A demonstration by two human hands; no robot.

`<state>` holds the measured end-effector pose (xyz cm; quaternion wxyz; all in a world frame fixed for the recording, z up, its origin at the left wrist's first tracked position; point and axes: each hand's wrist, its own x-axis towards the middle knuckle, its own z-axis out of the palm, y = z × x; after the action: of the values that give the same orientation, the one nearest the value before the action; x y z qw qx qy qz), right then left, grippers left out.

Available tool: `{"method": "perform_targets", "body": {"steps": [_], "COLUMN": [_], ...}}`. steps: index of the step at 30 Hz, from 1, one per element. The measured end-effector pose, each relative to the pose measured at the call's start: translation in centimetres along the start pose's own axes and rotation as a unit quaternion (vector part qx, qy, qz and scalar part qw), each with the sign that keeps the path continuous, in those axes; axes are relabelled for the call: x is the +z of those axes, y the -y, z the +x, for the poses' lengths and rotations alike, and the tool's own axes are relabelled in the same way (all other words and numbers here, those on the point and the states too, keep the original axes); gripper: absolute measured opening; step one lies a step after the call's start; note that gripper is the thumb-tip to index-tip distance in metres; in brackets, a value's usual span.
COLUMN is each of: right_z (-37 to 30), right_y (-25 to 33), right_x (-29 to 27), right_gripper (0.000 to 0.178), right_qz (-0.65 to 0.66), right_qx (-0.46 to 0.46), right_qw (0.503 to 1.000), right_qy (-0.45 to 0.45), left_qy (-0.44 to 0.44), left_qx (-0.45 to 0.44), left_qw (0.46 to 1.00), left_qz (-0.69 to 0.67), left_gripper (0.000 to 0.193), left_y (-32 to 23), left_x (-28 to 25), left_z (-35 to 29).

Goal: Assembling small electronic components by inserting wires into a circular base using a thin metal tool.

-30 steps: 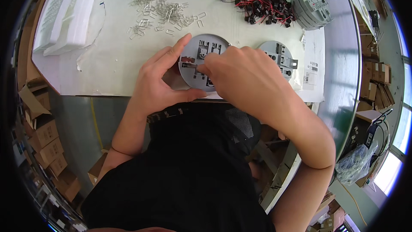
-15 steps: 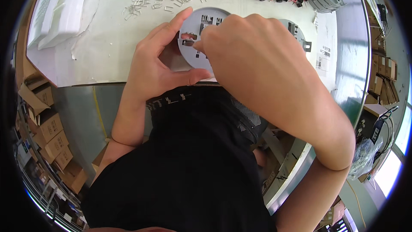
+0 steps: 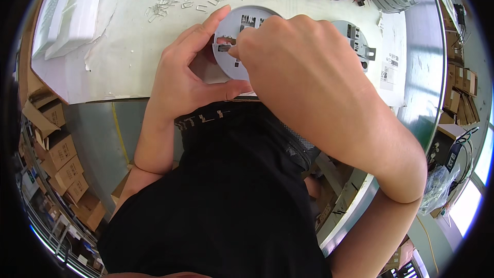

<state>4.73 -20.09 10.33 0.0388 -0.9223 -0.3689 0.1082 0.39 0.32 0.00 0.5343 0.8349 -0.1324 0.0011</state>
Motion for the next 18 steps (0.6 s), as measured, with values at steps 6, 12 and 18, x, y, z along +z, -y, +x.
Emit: {"method": "perform_targets", "body": {"steps": [6,12,18], "right_z": [0.0,-0.4,-0.7], "right_y": [0.3,-1.0,-2.1], "right_x": [-0.3,1.1,2.5], "right_gripper": [0.017,0.025,0.031], "right_qz": [-0.021,-0.025,0.149], "right_qx": [0.013,0.023,0.083], "right_qw": [0.999,0.999,0.985], "right_qy": [0.028,0.012,-0.022], "left_qy": [0.007,0.017,0.022], "left_qx": [-0.01,-0.026,-0.004], "left_qw": [1.0,0.999,0.999], "left_qz": [-0.004,0.005,-0.032], "left_gripper": [0.112,0.112,0.096], "left_y": [0.0,-0.2,0.4], "left_x": [-0.2,-0.1,-1.8], "left_z": [-0.1,0.3,-0.1]}}
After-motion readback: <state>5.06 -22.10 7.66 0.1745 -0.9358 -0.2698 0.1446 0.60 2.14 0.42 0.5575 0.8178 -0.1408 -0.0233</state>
